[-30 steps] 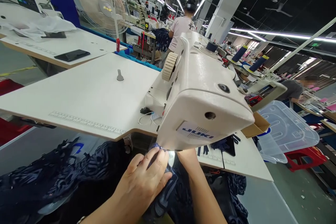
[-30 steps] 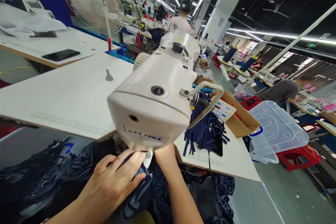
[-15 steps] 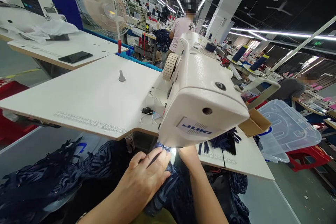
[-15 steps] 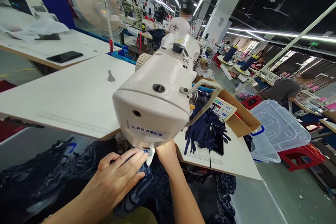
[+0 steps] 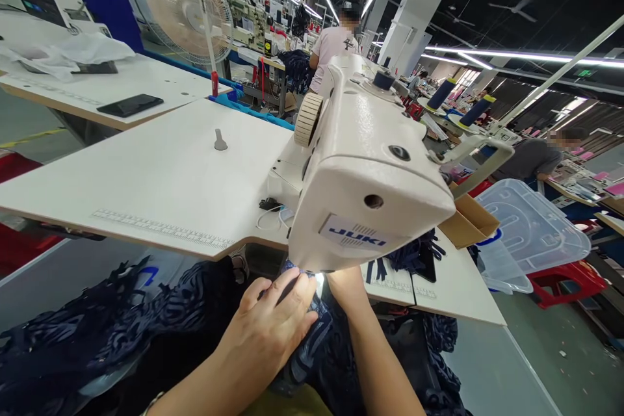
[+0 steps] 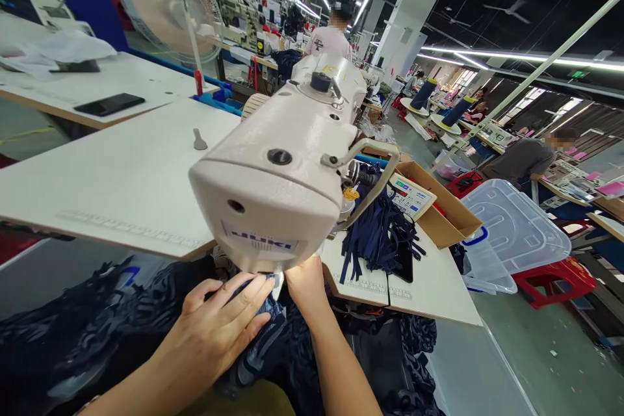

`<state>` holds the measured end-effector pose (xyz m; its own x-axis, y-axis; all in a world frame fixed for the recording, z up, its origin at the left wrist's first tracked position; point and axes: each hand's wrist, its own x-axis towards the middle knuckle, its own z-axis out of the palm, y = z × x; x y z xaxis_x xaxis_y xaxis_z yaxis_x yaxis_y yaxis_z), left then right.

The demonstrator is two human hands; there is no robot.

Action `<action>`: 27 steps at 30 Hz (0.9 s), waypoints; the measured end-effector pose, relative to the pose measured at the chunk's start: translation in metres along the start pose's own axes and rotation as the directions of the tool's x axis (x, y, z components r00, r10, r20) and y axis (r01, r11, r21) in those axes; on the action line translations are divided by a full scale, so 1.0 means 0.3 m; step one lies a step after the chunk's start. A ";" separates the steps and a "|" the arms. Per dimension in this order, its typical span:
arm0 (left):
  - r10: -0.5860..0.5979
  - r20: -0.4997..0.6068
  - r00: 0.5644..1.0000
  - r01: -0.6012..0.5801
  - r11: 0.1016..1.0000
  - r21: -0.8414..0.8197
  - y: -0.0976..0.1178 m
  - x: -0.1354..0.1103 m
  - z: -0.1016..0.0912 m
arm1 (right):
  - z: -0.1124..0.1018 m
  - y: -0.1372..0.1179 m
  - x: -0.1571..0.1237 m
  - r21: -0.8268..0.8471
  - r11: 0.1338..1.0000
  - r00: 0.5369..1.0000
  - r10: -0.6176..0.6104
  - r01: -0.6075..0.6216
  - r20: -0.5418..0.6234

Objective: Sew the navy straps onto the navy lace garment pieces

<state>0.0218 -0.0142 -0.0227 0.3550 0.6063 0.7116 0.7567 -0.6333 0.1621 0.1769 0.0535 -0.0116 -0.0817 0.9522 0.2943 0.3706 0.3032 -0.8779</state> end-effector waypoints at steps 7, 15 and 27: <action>-0.016 0.012 1.000 0.016 1.000 0.005 0.007 0.002 0.009 | 0.004 0.033 0.005 -0.166 0.986 1.000 -0.013 0.010 -0.016; -0.004 0.012 1.000 0.004 0.999 0.039 0.009 -0.001 0.014 | 0.005 0.039 0.009 -0.182 0.983 1.000 -0.006 0.007 0.007; -0.046 -0.058 0.997 0.049 0.998 0.038 0.002 -0.004 0.020 | 0.028 0.035 -0.020 -0.082 0.996 0.999 -0.021 0.017 -0.046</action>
<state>0.0252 -0.0125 -0.0276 0.2870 0.6061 0.7418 0.7936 -0.5841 0.1702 0.1735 0.0511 -0.0256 -0.0469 0.9429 0.3299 0.4436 0.3156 -0.8389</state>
